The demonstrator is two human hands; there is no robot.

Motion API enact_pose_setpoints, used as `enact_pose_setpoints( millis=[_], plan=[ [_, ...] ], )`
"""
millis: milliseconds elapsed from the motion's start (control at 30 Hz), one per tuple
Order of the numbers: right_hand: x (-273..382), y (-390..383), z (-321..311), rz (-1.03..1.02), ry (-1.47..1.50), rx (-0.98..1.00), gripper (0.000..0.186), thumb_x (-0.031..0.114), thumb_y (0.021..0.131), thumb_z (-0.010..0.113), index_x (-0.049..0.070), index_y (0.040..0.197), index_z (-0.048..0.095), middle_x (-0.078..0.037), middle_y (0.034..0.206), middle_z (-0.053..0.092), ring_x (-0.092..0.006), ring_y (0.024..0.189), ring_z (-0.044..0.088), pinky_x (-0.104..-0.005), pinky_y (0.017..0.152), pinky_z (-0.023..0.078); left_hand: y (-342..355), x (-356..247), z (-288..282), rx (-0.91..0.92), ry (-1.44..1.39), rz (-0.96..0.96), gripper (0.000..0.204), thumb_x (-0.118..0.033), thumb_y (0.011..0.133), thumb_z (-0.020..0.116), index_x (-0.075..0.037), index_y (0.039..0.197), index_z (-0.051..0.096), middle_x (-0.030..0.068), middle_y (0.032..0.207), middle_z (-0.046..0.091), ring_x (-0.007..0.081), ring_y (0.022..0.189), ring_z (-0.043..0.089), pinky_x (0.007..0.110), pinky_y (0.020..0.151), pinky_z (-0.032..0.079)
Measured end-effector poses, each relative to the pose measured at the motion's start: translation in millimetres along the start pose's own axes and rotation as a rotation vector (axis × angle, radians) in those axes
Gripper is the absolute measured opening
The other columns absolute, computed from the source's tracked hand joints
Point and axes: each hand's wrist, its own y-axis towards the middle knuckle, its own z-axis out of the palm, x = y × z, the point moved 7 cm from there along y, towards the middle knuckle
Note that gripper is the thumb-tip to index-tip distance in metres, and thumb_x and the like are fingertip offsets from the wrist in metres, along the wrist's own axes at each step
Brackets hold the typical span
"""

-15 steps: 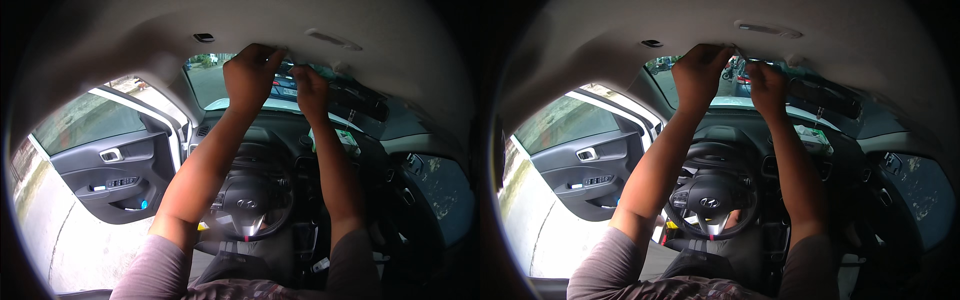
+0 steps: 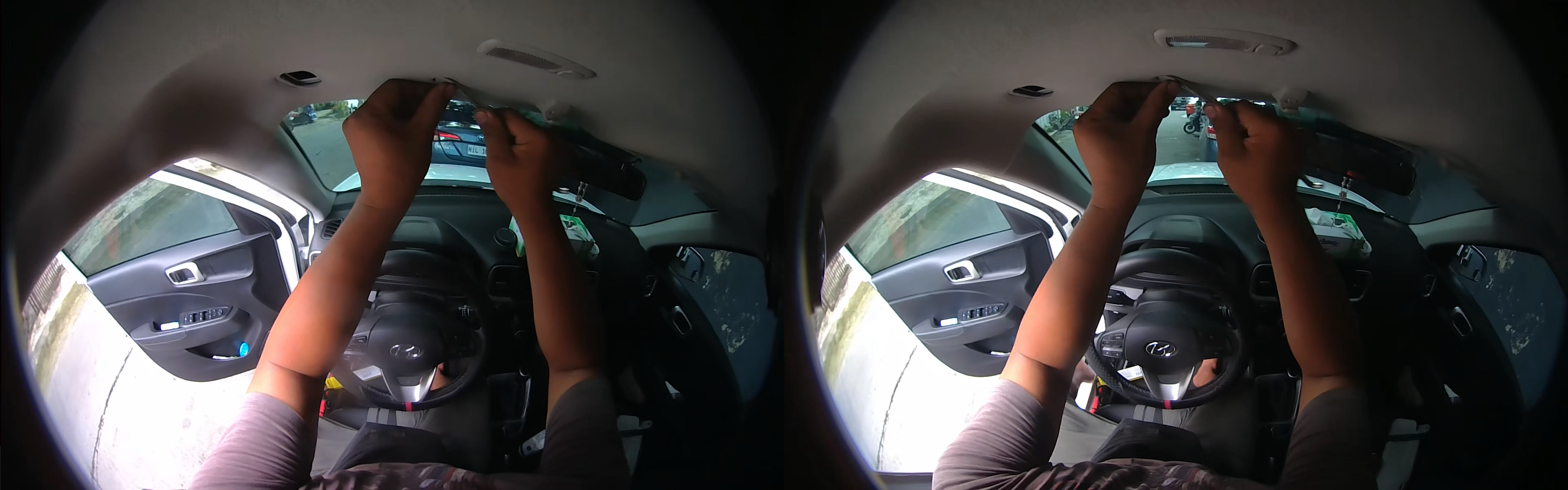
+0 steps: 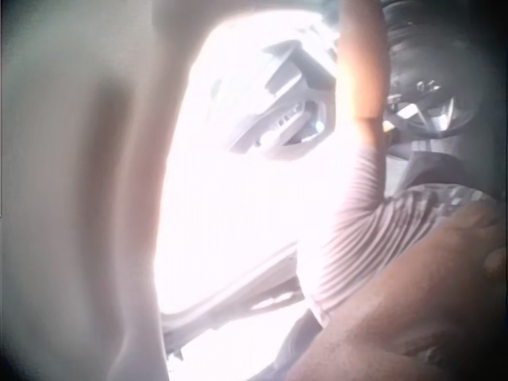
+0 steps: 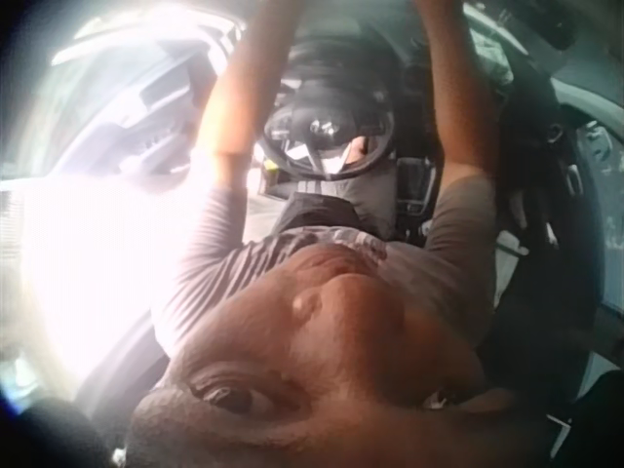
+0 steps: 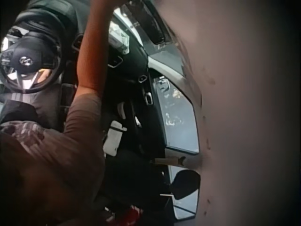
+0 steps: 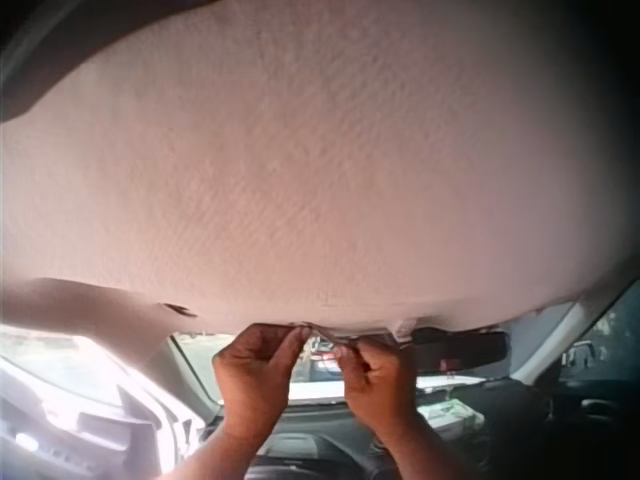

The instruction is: The person installs a rearview mirror inside a car using a wrench and a plastic pry tool. They loosen bolts on the roof, remove a trim piece, and attach the mirror to the windshield area.

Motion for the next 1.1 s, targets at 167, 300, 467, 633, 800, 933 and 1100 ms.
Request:
enact_pose_setpoints(
  millis=[167, 300, 467, 633, 800, 933, 1100],
  plan=[
    [-17.9, 12.9, 17.6, -0.103, 0.270, 0.008, 0.033, 0.035, 0.102, 0.071, 0.006, 0.086, 0.073, -0.007, 0.063, 0.066, -0.0157, 0.054, 0.062, -0.0337, 0.056, 0.048, 1.8, 4.5, 7.8, -0.007, -0.043, -0.006, 0.019, -0.016, 0.089, 0.086, 0.001, 0.095, 0.078, 0.0085, 0.085, 0.080, 0.0112, 0.076, 0.075, 0.025, 0.072, 0.057],
    [-5.1, -5.4, 26.2, 0.061, 0.166, 0.011, 0.036, 0.036, 0.103, 0.069, 0.005, 0.084, 0.071, -0.009, 0.060, 0.062, -0.0178, 0.051, 0.058, -0.0346, 0.055, 0.045, 5.1, 4.5, -1.7, 0.007, 0.002, -0.020, 0.019, -0.016, 0.087, 0.088, -0.001, 0.094, 0.079, 0.0090, 0.085, 0.081, 0.0120, 0.075, 0.075, 0.025, 0.072, 0.057],
    [4.0, -11.5, 11.7, 0.085, 0.055, -0.041, 0.039, 0.039, 0.104, 0.068, 0.006, 0.083, 0.069, -0.009, 0.056, 0.058, -0.0234, 0.047, 0.055, -0.0354, 0.052, 0.043, 7.3, 2.2, -1.9, 0.072, -0.070, -0.109, 0.019, -0.016, 0.088, 0.087, 0.001, 0.093, 0.080, 0.0090, 0.084, 0.080, 0.0113, 0.076, 0.074, 0.025, 0.072, 0.056],
    [-4.7, -14.9, 23.8, 0.169, 0.188, 0.010, 0.040, 0.041, 0.104, 0.068, 0.007, 0.083, 0.070, -0.010, 0.060, 0.061, -0.0232, 0.049, 0.058, -0.0360, 0.053, 0.045, 6.7, 1.0, -1.6, 0.051, -0.058, -0.058, 0.020, -0.017, 0.089, 0.087, 0.001, 0.093, 0.079, 0.0077, 0.080, 0.078, 0.0107, 0.073, 0.072, 0.024, 0.069, 0.055],
    [-3.3, 3.7, 12.4, -0.057, 0.141, -0.087, 0.041, 0.041, 0.104, 0.067, 0.006, 0.083, 0.070, -0.011, 0.061, 0.063, -0.0274, 0.052, 0.060, -0.0372, 0.053, 0.046, 6.8, 2.4, 0.9, 0.073, -0.078, -0.054, 0.020, -0.017, 0.089, 0.086, 0.001, 0.095, 0.079, 0.0078, 0.081, 0.079, 0.0106, 0.073, 0.072, 0.024, 0.069, 0.055],
    [4.7, -6.9, 17.5, 0.079, 0.108, -0.056, 0.042, 0.042, 0.104, 0.067, 0.006, 0.082, 0.070, -0.011, 0.061, 0.062, -0.0260, 0.051, 0.059, -0.0389, 0.053, 0.045, 8.1, 3.8, -1.3, 0.075, -0.001, -0.083, 0.021, -0.018, 0.090, 0.086, 0.001, 0.096, 0.079, 0.0080, 0.083, 0.079, 0.0106, 0.074, 0.072, 0.024, 0.069, 0.055],
    [12.3, -27.6, 31.5, 0.326, 0.212, 0.030, 0.043, 0.041, 0.104, 0.066, 0.006, 0.080, 0.067, -0.011, 0.055, 0.057, -0.0282, 0.049, 0.058, -0.0402, 0.052, 0.044, 4.9, 5.2, -1.0, 0.076, -0.135, -0.118, 0.020, -0.017, 0.090, 0.085, 0.001, 0.097, 0.079, 0.0077, 0.083, 0.078, 0.0103, 0.074, 0.071, 0.024, 0.069, 0.053]
  ],
)
